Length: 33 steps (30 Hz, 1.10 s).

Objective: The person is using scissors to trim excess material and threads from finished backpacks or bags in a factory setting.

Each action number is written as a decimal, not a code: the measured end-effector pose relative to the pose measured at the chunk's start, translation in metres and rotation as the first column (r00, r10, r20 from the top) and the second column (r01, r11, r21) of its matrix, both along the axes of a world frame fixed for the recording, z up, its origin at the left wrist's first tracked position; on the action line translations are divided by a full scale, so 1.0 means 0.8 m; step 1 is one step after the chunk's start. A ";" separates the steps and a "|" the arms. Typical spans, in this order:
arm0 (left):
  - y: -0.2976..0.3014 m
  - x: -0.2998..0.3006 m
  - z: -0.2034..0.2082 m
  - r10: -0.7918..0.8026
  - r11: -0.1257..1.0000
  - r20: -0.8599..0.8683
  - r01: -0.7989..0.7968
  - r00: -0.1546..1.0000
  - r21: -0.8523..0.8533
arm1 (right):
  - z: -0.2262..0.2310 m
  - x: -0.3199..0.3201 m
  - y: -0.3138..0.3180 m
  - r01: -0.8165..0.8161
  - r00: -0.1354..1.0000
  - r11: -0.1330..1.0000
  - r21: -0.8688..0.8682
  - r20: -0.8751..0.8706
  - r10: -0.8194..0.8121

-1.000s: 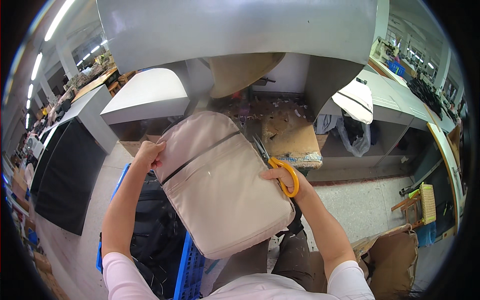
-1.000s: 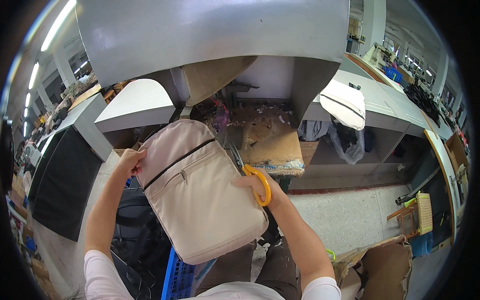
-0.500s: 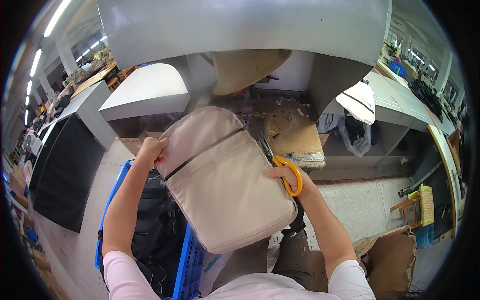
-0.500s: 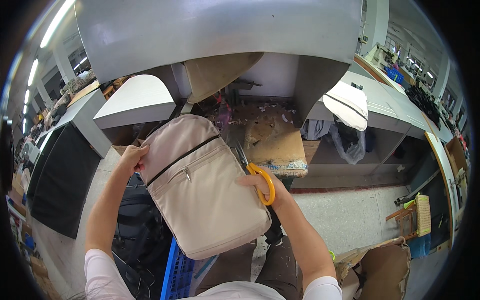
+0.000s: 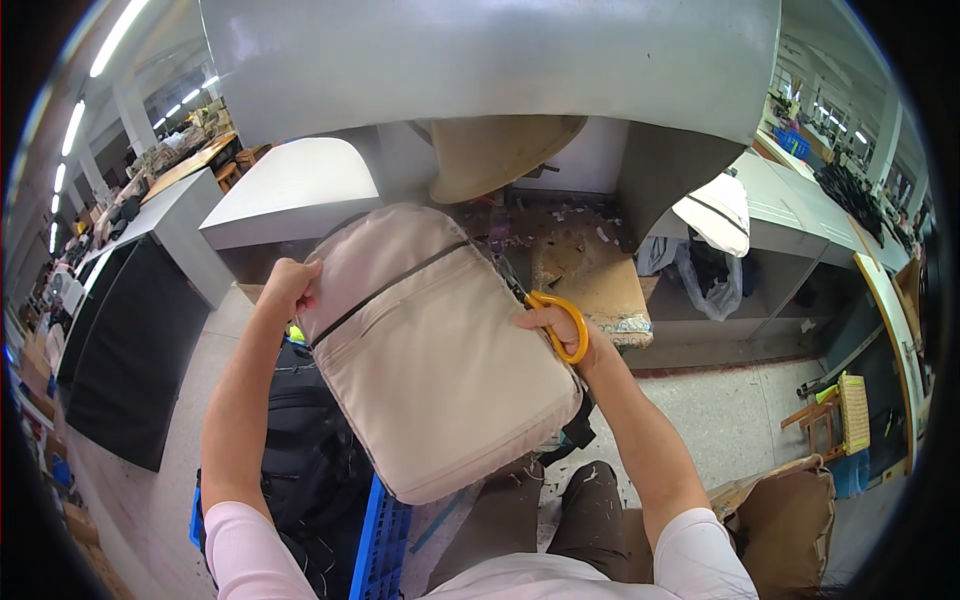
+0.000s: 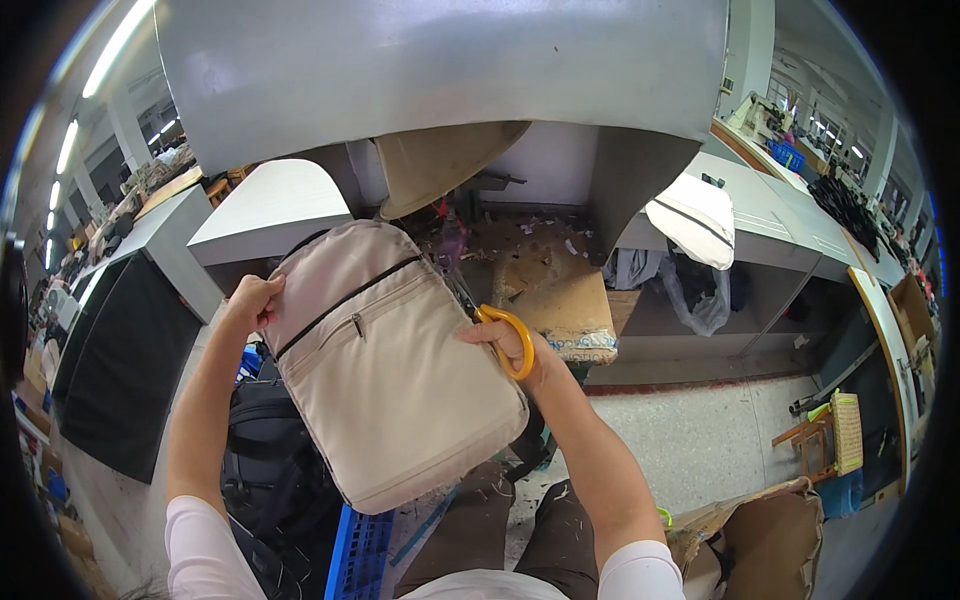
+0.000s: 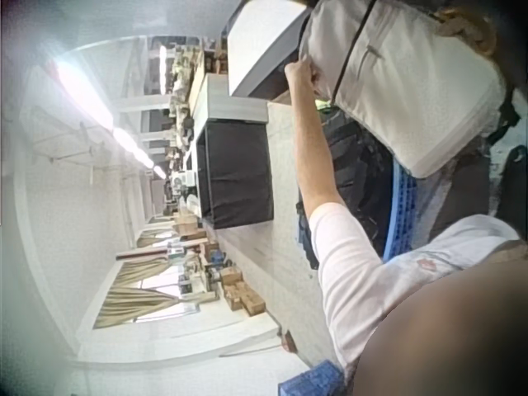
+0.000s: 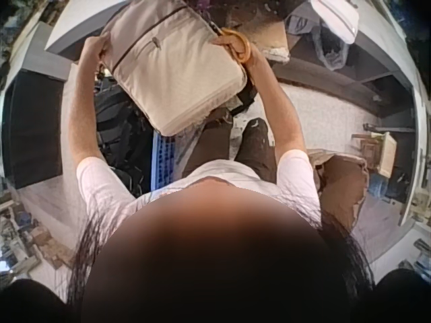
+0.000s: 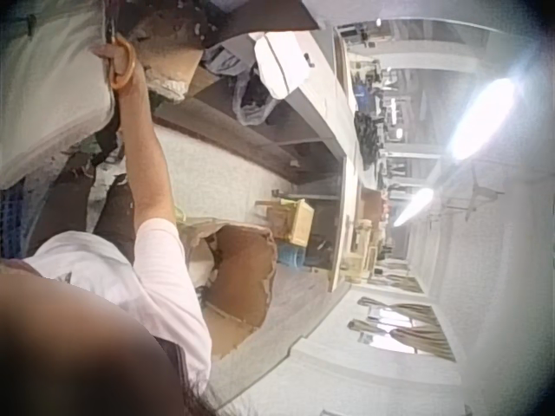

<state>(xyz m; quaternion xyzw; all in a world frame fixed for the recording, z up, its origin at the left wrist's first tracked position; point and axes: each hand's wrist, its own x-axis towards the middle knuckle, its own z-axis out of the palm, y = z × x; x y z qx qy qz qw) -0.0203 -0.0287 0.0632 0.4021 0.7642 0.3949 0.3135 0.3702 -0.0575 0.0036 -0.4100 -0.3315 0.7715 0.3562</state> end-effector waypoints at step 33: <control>-0.060 0.027 -0.017 -0.158 0.976 -0.112 0.138 0.981 -0.169 | -0.017 0.025 -0.077 0.042 0.999 0.999 0.004 -0.026 -0.042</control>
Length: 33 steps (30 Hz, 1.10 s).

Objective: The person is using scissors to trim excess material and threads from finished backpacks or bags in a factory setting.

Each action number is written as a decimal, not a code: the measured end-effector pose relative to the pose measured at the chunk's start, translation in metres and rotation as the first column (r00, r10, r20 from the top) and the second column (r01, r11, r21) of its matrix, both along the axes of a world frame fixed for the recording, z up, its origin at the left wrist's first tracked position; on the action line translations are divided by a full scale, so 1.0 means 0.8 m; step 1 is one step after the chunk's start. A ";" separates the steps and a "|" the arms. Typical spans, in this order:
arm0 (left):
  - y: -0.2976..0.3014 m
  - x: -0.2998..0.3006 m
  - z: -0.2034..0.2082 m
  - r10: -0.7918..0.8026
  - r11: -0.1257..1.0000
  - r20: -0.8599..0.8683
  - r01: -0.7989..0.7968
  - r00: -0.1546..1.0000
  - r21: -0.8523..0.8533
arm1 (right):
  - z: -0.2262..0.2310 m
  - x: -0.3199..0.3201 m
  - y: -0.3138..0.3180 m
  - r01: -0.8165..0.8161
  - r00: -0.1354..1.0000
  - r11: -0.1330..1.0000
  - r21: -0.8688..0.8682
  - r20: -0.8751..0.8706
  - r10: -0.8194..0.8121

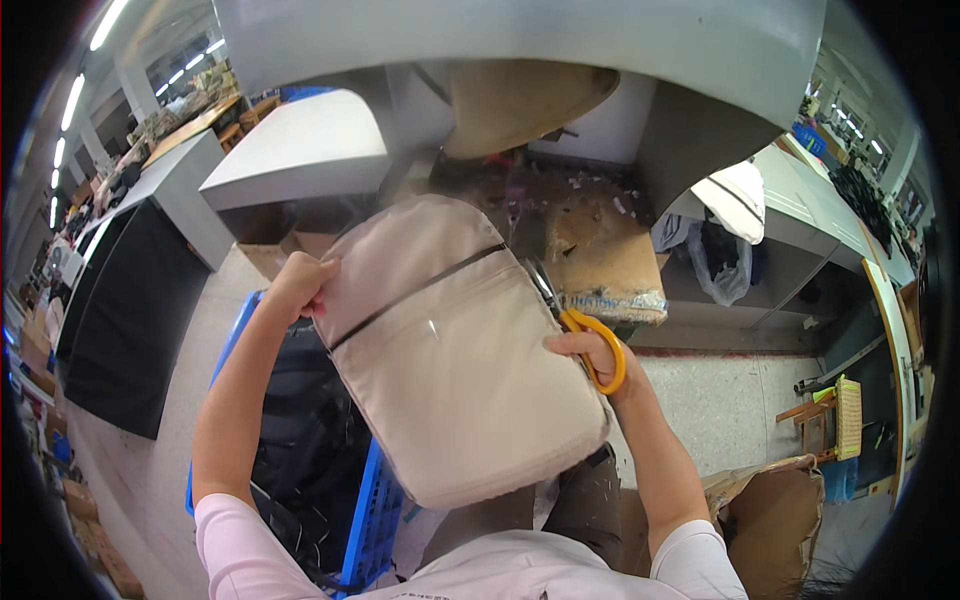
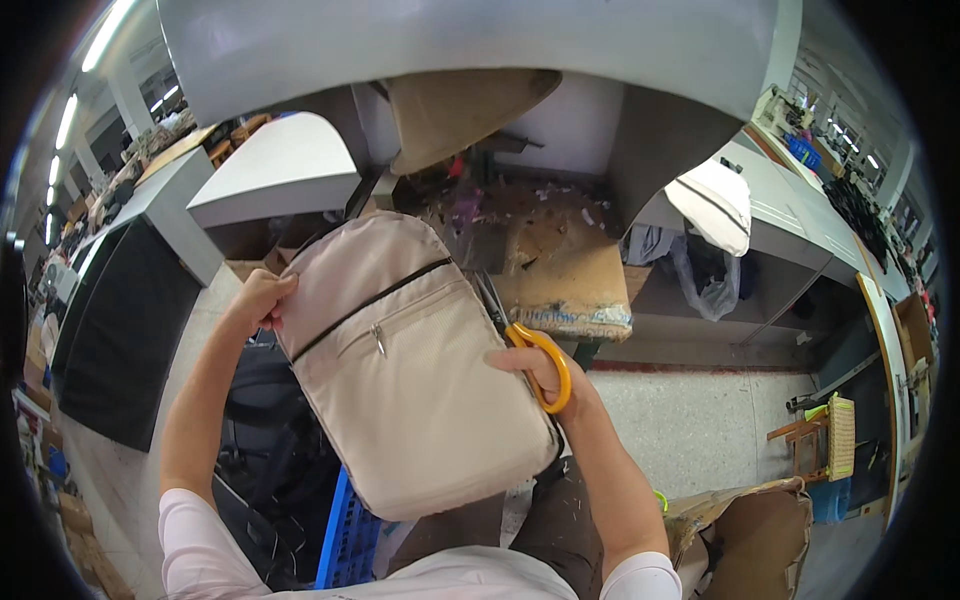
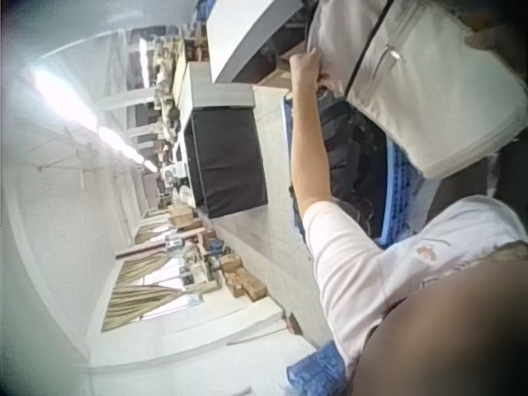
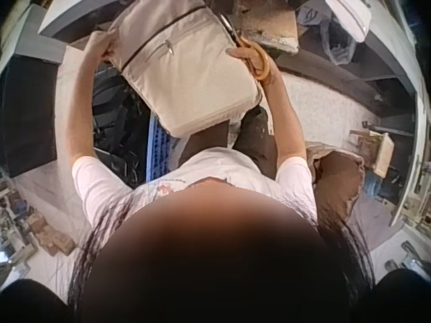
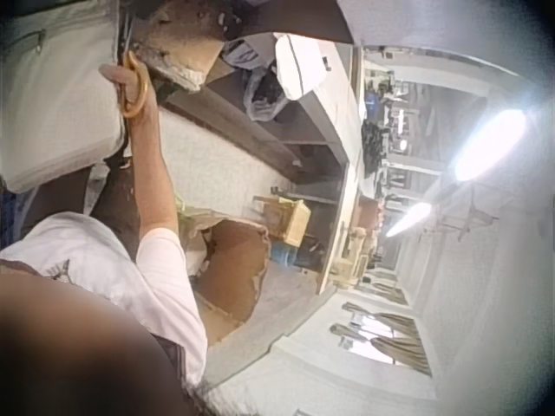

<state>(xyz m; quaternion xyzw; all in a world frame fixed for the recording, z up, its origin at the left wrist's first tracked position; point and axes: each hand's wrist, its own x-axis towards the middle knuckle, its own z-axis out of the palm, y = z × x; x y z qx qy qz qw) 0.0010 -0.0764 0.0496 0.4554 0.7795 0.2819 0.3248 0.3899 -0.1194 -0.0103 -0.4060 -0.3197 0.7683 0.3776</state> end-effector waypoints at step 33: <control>-0.334 -0.039 0.078 -0.019 0.978 0.036 0.011 0.999 0.207 | 0.051 -0.060 -0.082 0.223 0.963 0.382 0.897 -0.141 -0.231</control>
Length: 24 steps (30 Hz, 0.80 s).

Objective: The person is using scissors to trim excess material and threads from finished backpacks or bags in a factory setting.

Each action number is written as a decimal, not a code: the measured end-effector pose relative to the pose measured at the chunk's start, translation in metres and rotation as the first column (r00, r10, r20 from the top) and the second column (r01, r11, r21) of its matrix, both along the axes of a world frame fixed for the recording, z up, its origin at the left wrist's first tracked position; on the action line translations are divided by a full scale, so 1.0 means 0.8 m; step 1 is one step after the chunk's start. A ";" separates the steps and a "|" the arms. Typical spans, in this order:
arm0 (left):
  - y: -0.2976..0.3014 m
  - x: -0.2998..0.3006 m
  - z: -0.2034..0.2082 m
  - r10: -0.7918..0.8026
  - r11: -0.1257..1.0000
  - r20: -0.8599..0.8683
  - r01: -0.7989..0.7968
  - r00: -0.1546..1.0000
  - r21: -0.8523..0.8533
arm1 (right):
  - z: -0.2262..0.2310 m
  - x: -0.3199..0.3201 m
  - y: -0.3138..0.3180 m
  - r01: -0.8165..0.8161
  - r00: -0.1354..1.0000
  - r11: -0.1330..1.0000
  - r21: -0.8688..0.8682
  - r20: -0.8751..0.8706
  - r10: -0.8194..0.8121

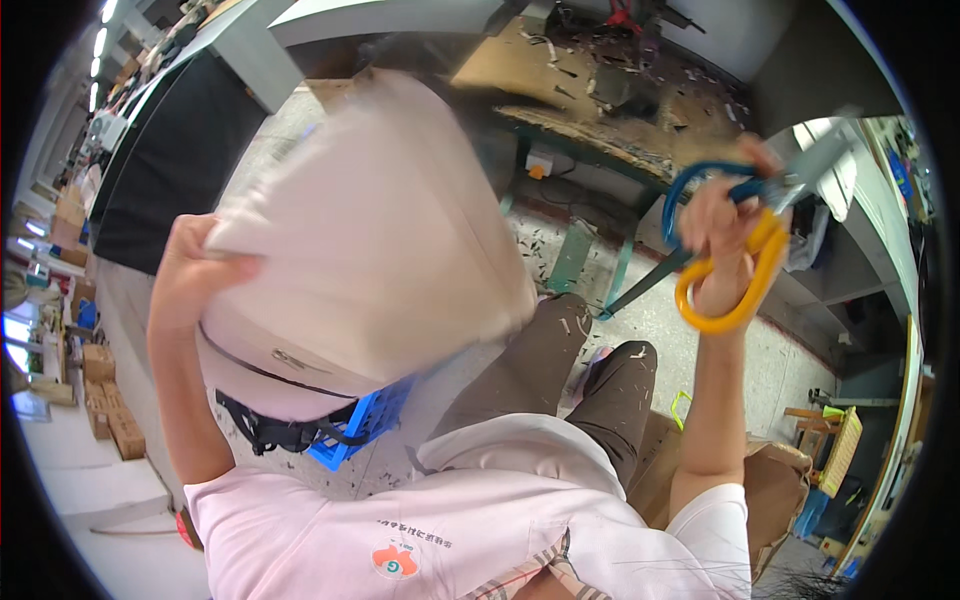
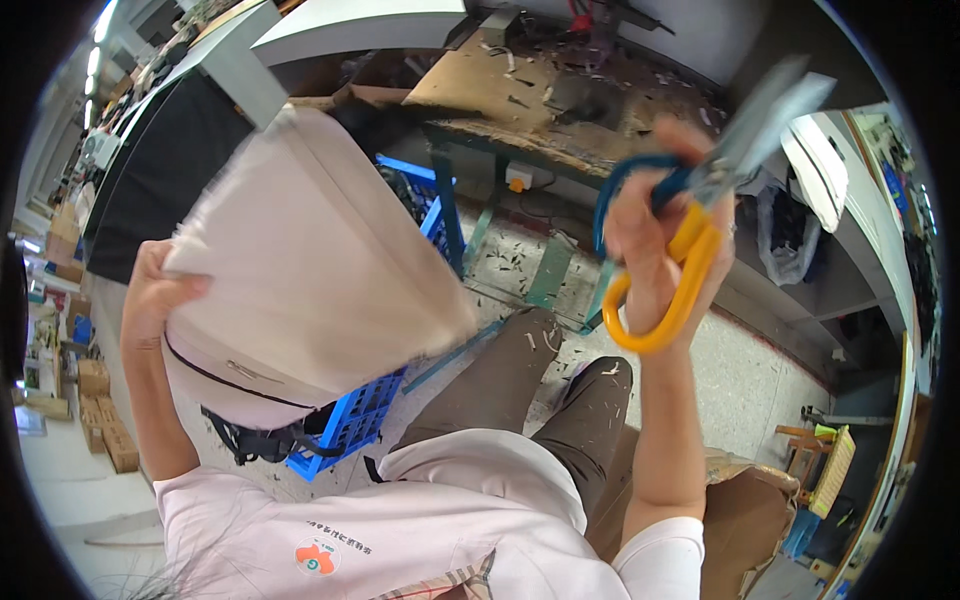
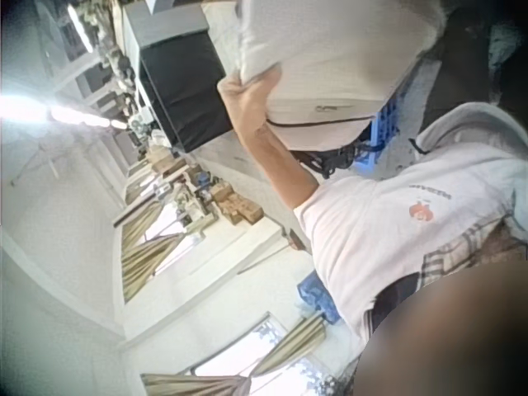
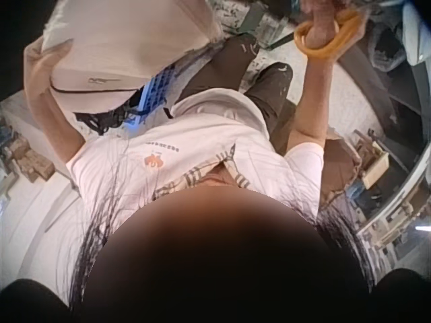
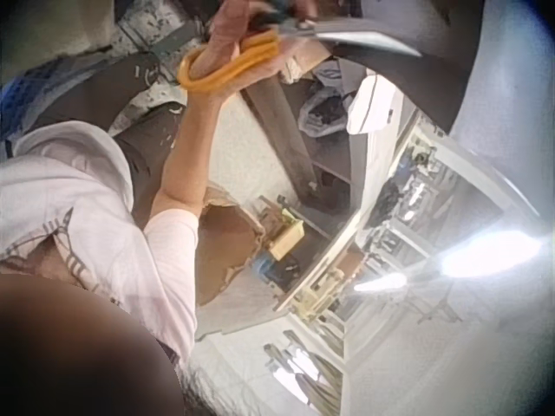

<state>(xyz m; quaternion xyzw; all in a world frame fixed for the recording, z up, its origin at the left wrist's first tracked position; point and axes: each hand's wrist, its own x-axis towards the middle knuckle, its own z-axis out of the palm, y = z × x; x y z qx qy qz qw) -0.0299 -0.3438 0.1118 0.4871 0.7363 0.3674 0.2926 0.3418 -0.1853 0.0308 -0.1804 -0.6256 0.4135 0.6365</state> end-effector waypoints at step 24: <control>0.028 0.000 -0.226 -0.218 0.689 0.916 -0.612 0.337 0.388 | -0.107 -0.038 -0.067 -0.079 0.993 0.760 -0.645 0.019 0.119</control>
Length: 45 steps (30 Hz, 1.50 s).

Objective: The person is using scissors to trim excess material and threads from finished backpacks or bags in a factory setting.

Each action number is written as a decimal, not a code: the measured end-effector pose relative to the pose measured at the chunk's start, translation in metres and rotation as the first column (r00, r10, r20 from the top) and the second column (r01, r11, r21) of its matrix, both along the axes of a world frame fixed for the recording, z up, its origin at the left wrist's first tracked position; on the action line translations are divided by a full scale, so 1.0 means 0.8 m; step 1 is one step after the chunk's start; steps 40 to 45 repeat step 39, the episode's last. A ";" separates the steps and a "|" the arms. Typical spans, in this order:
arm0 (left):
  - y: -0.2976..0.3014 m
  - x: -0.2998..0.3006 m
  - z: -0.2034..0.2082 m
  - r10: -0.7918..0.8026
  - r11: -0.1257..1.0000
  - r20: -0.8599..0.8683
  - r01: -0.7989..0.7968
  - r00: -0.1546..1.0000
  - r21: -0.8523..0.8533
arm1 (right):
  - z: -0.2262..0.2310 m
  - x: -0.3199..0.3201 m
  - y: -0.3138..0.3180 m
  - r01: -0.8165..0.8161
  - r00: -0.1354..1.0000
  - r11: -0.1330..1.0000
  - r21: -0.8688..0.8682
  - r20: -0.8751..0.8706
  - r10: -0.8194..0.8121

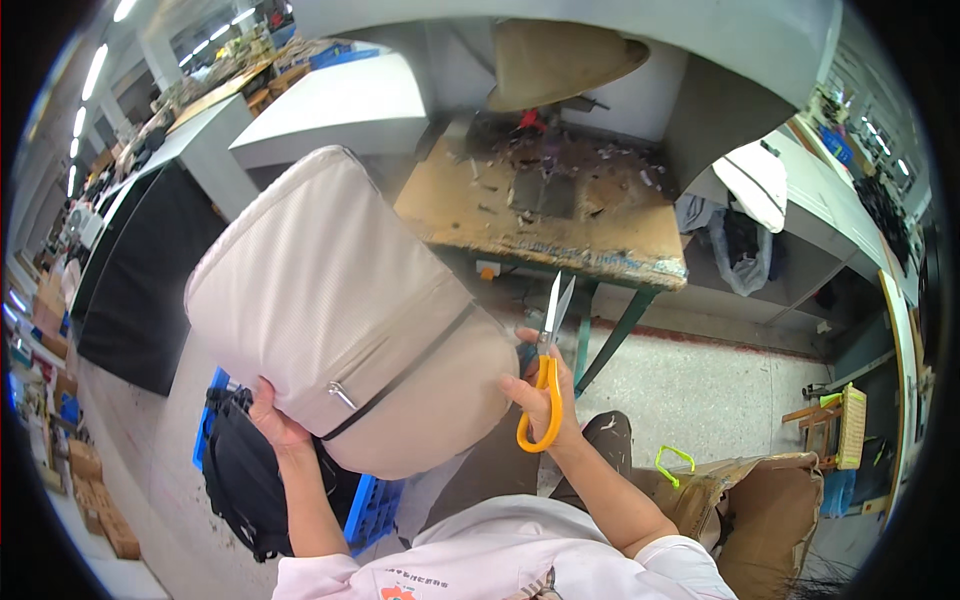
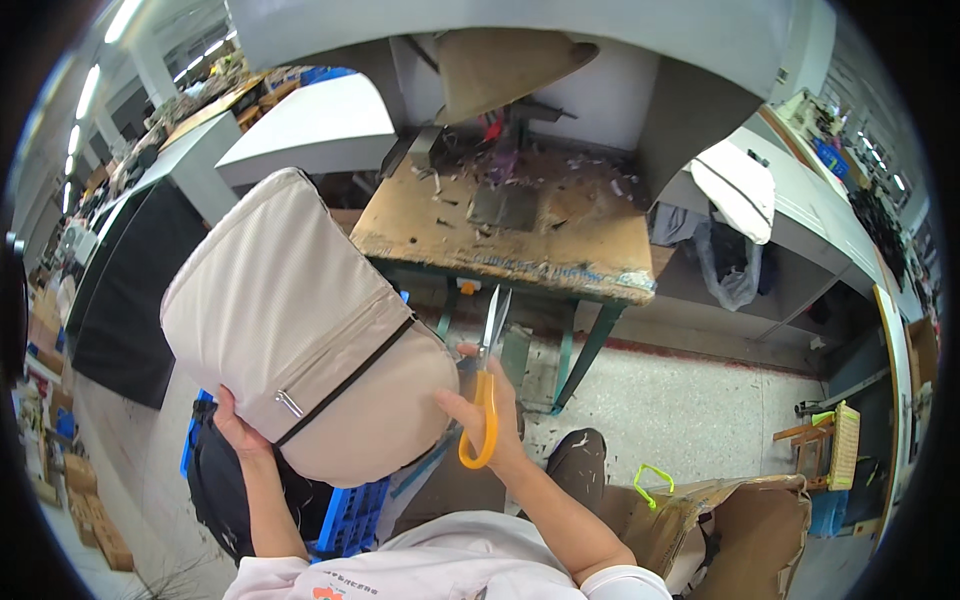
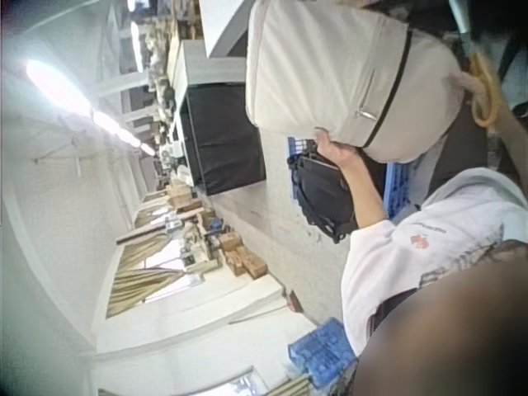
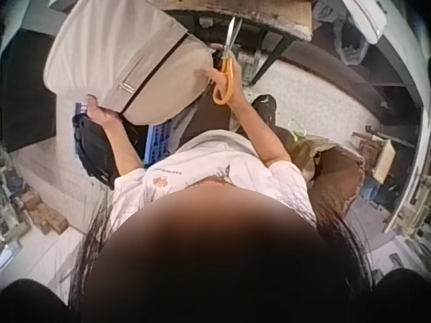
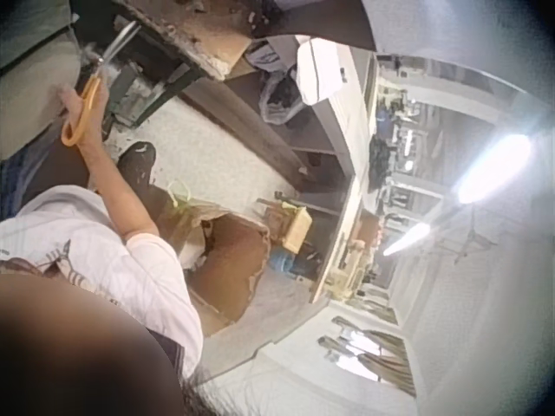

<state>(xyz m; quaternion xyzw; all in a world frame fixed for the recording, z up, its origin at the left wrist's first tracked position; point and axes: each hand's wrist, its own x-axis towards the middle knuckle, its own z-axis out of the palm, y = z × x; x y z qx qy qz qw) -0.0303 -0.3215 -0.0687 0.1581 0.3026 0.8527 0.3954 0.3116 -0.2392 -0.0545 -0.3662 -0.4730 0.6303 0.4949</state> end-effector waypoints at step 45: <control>0.175 0.126 -0.004 -0.425 0.901 0.250 0.383 0.870 0.202 | 0.085 0.058 0.222 0.178 0.984 0.968 -0.176 -0.003 -0.181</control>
